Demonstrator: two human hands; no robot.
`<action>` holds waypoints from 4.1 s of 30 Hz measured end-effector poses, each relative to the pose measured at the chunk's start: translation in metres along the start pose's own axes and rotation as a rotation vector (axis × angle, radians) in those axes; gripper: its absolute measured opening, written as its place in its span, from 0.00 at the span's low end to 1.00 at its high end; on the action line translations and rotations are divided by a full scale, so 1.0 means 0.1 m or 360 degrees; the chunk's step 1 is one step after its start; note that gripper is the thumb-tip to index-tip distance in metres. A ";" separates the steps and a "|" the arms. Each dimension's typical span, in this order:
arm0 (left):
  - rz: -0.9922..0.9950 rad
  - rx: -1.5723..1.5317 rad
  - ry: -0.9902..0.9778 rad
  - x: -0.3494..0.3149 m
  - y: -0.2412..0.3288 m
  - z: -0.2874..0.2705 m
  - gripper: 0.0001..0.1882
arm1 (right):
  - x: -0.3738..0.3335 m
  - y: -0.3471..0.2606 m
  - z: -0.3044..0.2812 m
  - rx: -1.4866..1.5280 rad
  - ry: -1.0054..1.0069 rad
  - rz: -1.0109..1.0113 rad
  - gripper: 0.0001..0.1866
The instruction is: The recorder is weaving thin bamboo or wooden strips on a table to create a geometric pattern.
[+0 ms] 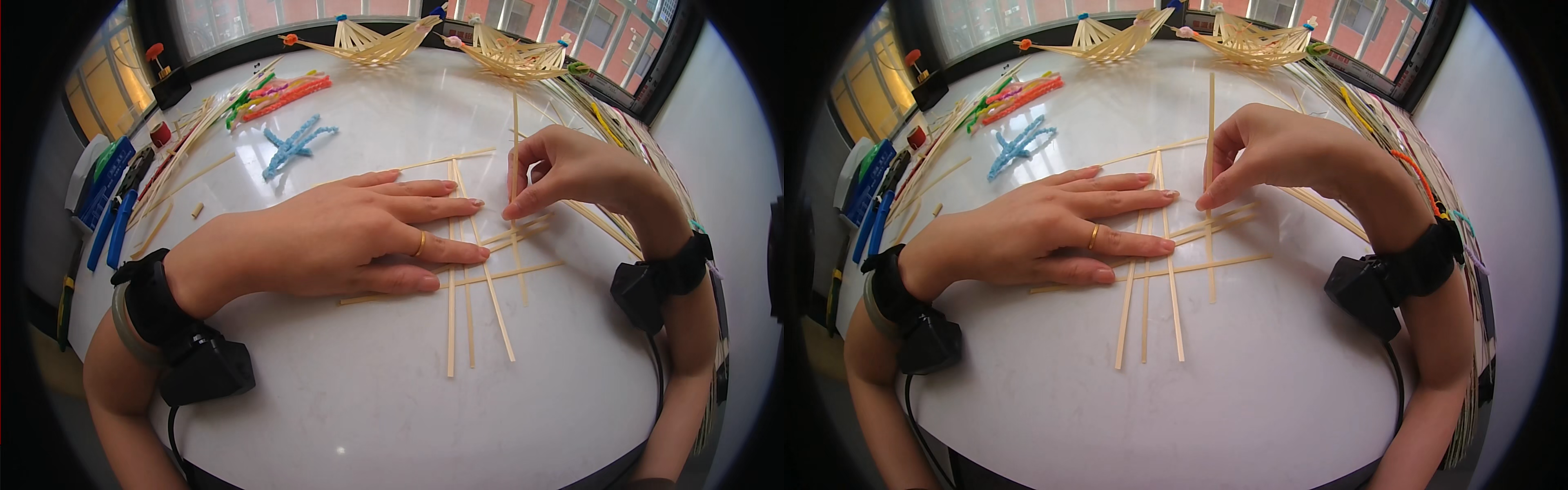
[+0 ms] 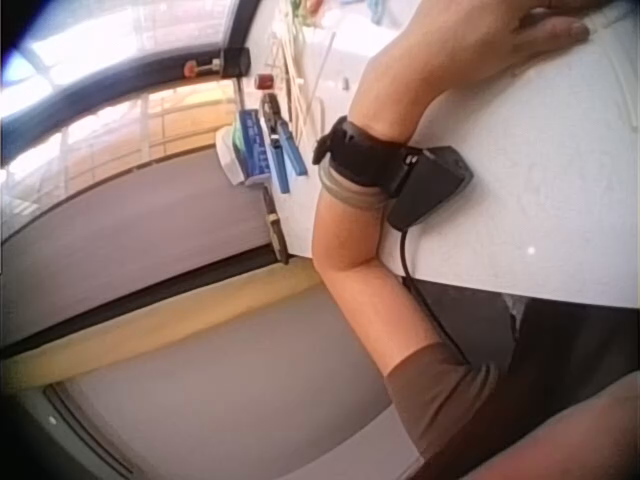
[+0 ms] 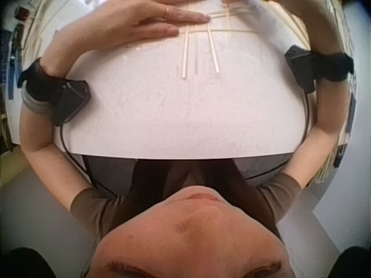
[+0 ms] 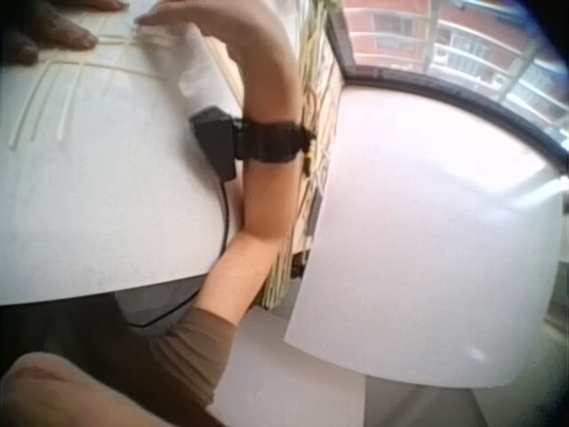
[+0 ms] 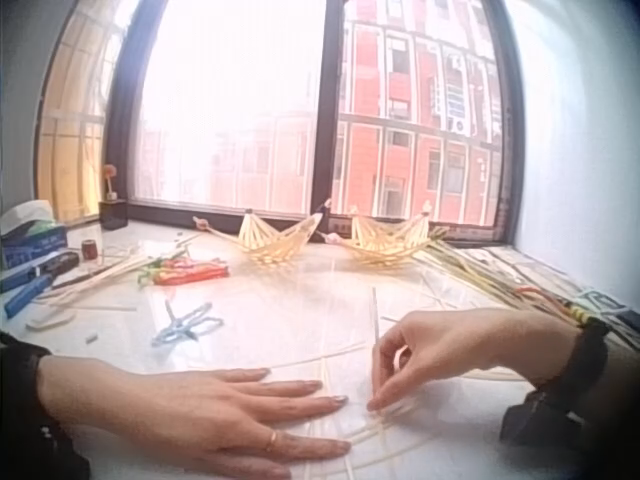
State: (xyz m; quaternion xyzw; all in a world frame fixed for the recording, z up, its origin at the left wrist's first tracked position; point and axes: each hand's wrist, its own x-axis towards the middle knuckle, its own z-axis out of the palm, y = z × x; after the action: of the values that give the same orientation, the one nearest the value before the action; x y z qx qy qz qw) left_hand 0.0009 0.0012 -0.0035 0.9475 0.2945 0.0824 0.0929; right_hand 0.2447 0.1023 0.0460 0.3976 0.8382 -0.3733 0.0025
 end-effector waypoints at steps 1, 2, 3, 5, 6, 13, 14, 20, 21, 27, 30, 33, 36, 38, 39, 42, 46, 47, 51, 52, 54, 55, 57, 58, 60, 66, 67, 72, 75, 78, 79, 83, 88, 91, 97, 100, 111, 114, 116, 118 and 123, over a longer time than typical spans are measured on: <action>0.0000 -0.0001 0.0002 0.00 0.00 0.00 0.24 | -0.03 -0.02 -0.03 -0.0126 -0.0064 0.0038 0.11; 0.0002 0.0000 -0.0003 0.00 0.00 0.00 0.24 | -0.05 -0.05 -0.05 -0.0253 -0.0127 0.0076 0.13; 0.0004 0.0001 -0.0007 0.00 0.00 0.00 0.24 | -0.07 -0.08 -0.05 -0.0254 -0.0128 0.0076 0.13; 0.0000 0.0002 -0.0010 0.00 -0.01 0.01 0.24 | -0.10 -0.13 -0.03 -0.0364 -0.0252 -0.0002 0.14; -0.0003 0.0004 -0.0012 0.00 -0.02 0.01 0.24 | -0.09 -0.13 -0.04 -0.0363 -0.0254 -0.0004 0.14; -0.0013 -0.0010 -0.0031 -0.01 -0.02 0.01 0.24 | -0.25 0.07 -0.15 -0.0661 -0.0004 -0.0544 0.49; -0.0008 -0.0020 -0.0011 0.00 -0.02 0.03 0.24 | -0.30 0.07 -0.06 -0.0734 -0.0011 -0.0533 0.53; -0.0006 -0.0007 -0.0016 -0.01 -0.01 0.01 0.24 | -0.52 0.10 0.29 -0.0853 0.0188 -0.0430 0.60; -0.0007 -0.0004 -0.0021 -0.01 -0.01 0.01 0.24 | -0.51 0.12 0.29 -0.0863 0.0186 -0.0569 0.57; 0.0017 0.0028 0.0027 -0.03 -0.02 0.02 0.23 | -0.48 0.10 0.35 -0.0986 0.0182 -0.0449 0.61; -0.0001 -0.0025 -0.0046 0.00 -0.02 0.00 0.24 | -0.47 0.06 0.35 -0.1016 0.0098 -0.0438 0.66; 0.0004 -0.0040 -0.0049 0.01 -0.03 0.00 0.24 | -0.49 0.00 0.39 -0.0914 0.0055 -0.0432 0.67; 0.0003 -0.0030 -0.0047 -0.01 -0.03 0.00 0.24 | -0.53 -0.06 0.46 -0.0855 0.0015 -0.0518 0.67; -0.0002 -0.0032 -0.0054 0.00 -0.03 0.01 0.25 | -0.54 -0.08 0.45 -0.0827 0.0072 -0.0526 0.68; -0.0008 -0.0038 -0.0058 0.00 -0.03 0.01 0.25 | -0.54 -0.08 0.44 -0.0800 0.0124 -0.0533 0.68; -0.0020 -0.0034 -0.0089 0.01 -0.02 -0.01 0.25 | -0.52 0.01 0.36 -0.0811 0.0190 -0.0531 0.69; -0.0018 -0.0029 -0.0093 0.02 -0.01 0.00 0.25 | -0.49 0.05 0.39 -0.0769 0.0153 -0.0554 0.67; -0.0021 -0.0035 -0.0092 0.02 0.00 0.00 0.25 | -0.48 0.06 0.40 -0.0767 0.0153 -0.0552 0.67; -0.0052 -0.0060 -0.0072 -0.01 0.00 0.01 0.25 | -0.45 0.10 0.43 -0.0886 0.0128 -0.0558 0.66; -0.0051 -0.0063 -0.0071 -0.01 -0.01 0.01 0.25 | -0.43 0.09 0.43 -0.0956 0.0117 -0.0563 0.66; -0.0038 -0.0075 -0.0067 -0.02 -0.06 0.04 0.25 | -0.43 0.07 0.44 -0.0945 0.0106 -0.0576 0.66; -0.0036 -0.0066 -0.0069 -0.01 -0.04 0.02 0.25 | -0.48 0.05 0.44 -0.0938 0.0118 -0.0599 0.66; -0.0019 -0.0037 -0.0065 0.02 0.00 0.00 0.25 | -0.55 0.01 0.44 -0.0920 0.0133 -0.0585 0.66; -0.0020 -0.0041 -0.0065 0.01 -0.01 0.00 0.25 | -0.53 0.00 0.45 -0.0899 0.0127 -0.0565 0.65; -0.0042 -0.0050 -0.0069 0.01 -0.02 -0.01 0.24 | -0.51 -0.02 0.45 -0.0866 0.0126 -0.0567 0.65; -0.0128 -0.0142 -0.0034 0.04 -0.01 0.01 0.39 | -0.50 0.03 0.49 -0.0954 0.0210 -0.0678 0.60; -0.0136 -0.0139 -0.0035 0.03 0.00 0.00 0.39 | -0.50 0.04 0.49 -0.0950 0.0229 -0.0720 0.60; -0.0238 -0.0121 -0.0081 0.02 0.02 0.00 0.44 | -0.55 -0.05 0.51 -0.0948 0.0159 -0.0668 0.60; -0.0193 -0.0069 -0.0034 -0.01 0.01 0.03 0.43 | -0.56 -0.09 0.52 -0.0982 0.0098 -0.0624 0.61; -0.0182 -0.0066 0.0032 0.01 0.01 0.02 0.41 | -0.55 -0.05 0.52 -0.1038 0.0086 -0.0646 0.60; -0.0187 -0.0065 0.0030 0.01 0.00 0.03 0.41 | -0.55 -0.04 0.53 -0.1069 0.0102 -0.0677 0.60; -0.0142 -0.0065 0.0011 0.01 -0.01 0.03 0.37 | -0.56 -0.04 0.52 -0.1102 0.0178 -0.0774 0.53; -0.0132 -0.0106 -0.0015 0.01 -0.02 0.02 0.37 | -0.58 -0.03 0.39 -0.1000 0.0088 -0.0756 0.58; -0.0122 -0.0089 -0.0028 0.02 -0.02 0.02 0.38 | -0.55 -0.05 0.25 -0.0626 0.0358 -0.0728 0.37; -0.0143 -0.0103 -0.0001 0.01 -0.03 0.03 0.38 | -0.47 -0.04 0.35 -0.0439 0.0277 -0.0512 0.25; -0.0079 -0.0114 0.0048 0.01 -0.06 0.04 0.38 | -0.44 0.01 0.35 -0.0354 0.0274 -0.0495 0.23; -0.0077 -0.0148 0.0100 0.01 -0.06 0.03 0.33 | -0.41 -0.01 0.37 -0.0285 0.0370 -0.0515 0.12; -0.0098 -0.0157 0.0084 0.01 -0.06 0.02 0.33 | -0.40 0.00 0.38 -0.0298 0.0395 -0.0545 0.11; -0.0092 -0.0159 0.0086 0.01 -0.06 0.02 0.32 | -0.40 0.00 0.39 -0.0297 0.0404 -0.0546 0.11; -0.0083 -0.0151 0.0089 0.02 -0.07 0.02 0.32 | -0.40 0.00 0.39 -0.0299 0.0423 -0.0552 0.11; -0.0123 -0.0120 0.0046 0.05 -0.06 0.04 0.33 | -0.43 -0.06 0.36 -0.0398 0.0400 -0.0452 0.10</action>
State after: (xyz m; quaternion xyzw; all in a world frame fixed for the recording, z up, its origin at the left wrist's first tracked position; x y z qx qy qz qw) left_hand 0.0020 0.0086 -0.0081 0.9300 0.3289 0.1034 0.1275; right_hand 0.2598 0.0491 0.0365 0.3157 0.9192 -0.2107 -0.1051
